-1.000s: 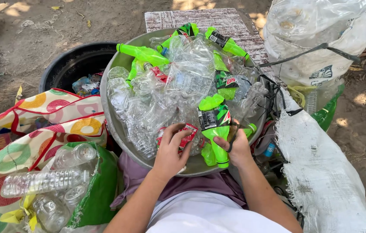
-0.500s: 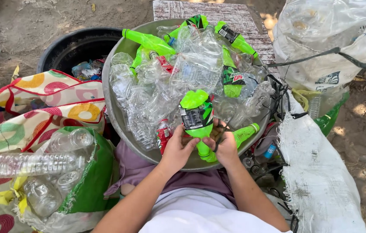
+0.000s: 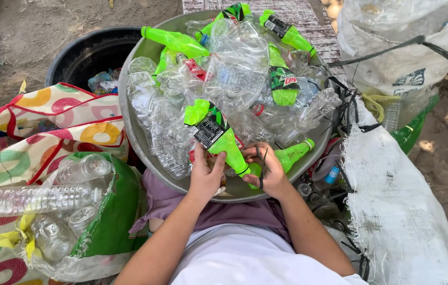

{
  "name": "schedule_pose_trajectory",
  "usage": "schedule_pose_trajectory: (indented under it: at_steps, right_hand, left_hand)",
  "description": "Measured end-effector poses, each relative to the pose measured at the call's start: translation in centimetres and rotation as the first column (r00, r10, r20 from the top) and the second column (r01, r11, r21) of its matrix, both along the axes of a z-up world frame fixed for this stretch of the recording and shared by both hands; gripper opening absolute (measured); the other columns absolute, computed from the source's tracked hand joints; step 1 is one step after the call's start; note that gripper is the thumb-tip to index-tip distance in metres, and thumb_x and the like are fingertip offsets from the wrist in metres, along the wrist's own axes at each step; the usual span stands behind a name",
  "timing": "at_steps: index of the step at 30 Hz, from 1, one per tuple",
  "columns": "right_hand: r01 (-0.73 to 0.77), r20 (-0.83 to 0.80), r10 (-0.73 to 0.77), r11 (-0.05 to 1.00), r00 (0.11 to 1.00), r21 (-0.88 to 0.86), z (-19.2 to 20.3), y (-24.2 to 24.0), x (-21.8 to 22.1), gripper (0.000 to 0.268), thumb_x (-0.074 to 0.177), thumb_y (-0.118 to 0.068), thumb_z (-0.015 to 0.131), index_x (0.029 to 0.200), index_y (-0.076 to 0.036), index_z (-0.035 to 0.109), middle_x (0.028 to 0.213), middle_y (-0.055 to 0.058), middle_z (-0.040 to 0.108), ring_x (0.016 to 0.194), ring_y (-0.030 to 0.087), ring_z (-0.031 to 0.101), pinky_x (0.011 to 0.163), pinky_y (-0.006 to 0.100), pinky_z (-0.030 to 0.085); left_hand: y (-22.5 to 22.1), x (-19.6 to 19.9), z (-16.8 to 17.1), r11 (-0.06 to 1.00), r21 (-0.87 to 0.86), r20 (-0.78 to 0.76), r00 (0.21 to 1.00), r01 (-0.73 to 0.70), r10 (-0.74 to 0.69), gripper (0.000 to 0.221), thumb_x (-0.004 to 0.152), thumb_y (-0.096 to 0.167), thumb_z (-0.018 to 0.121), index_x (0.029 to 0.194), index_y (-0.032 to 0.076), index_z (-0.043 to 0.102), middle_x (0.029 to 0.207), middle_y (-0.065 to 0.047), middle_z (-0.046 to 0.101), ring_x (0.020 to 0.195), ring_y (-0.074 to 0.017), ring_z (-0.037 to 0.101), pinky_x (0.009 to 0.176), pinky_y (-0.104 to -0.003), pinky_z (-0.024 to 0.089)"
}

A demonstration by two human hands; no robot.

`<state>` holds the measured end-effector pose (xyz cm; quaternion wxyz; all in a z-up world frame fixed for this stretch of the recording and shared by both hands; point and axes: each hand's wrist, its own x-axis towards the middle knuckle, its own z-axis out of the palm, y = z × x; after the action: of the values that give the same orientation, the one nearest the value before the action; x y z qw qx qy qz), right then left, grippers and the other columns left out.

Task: Removing plastic labels from bottles using scissors and sorting them into a basin

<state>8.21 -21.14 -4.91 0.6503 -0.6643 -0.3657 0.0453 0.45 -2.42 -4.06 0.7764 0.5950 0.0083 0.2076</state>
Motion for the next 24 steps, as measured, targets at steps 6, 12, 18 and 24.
schedule_pose_trajectory:
  at_steps: [6,12,18,24]
  right_hand:
    - [-0.015,-0.064,0.019,0.997,0.998,0.070,-0.3,-0.8,0.0,0.076,0.073,-0.042,0.096,0.128,0.002,0.067,0.141,0.021,0.049,0.117,0.024,0.060,0.104,0.036,0.054]
    - [-0.014,-0.203,0.074,0.959,0.976,0.282,-2.4,-1.5,0.7,0.078,0.072,-0.047,0.095,0.124,0.003,0.065,0.145,0.018,0.042,0.117,0.019,0.061,0.104,0.032,0.055]
    - [-0.042,-0.121,0.077,0.961,0.990,0.273,-1.4,-1.3,0.6,0.078,0.073,-0.050,0.094,0.123,0.002,0.066,0.146,0.016,0.043,0.113,0.017,0.063,0.102,0.031,0.055]
    - [-0.162,-0.100,0.177,0.977,0.979,0.137,-0.8,-1.9,0.7,0.083,0.063,-0.065,0.093,0.105,0.004,0.075,0.126,0.024,0.059,0.093,0.024,0.066,0.083,0.035,0.056]
  left_hand:
    - [1.6,0.6,-0.6,0.995,0.076,0.041,0.997,0.063,-0.066,0.039,0.107,0.008,0.059,0.141,0.009,0.042,0.114,-0.011,0.065,0.090,-0.0184,0.074,0.076,-0.037,0.068]
    - [4.3,2.3,-0.5,0.983,0.077,0.113,0.979,0.164,-0.172,0.029,0.107,0.007,0.056,0.132,0.011,0.041,0.113,-0.013,0.069,0.091,-0.0192,0.075,0.078,-0.038,0.065]
    - [5.3,2.4,-2.6,0.986,0.084,0.184,0.970,0.146,-0.159,0.042,0.104,0.001,0.055,0.142,0.010,0.038,0.121,-0.018,0.070,0.087,-0.0220,0.076,0.075,-0.038,0.065]
    - [6.0,2.5,-5.0,0.981,0.052,0.252,0.948,0.188,-0.195,0.063,0.101,-0.002,0.056,0.156,0.009,0.026,0.133,-0.020,0.067,0.104,-0.0213,0.072,0.083,-0.040,0.064]
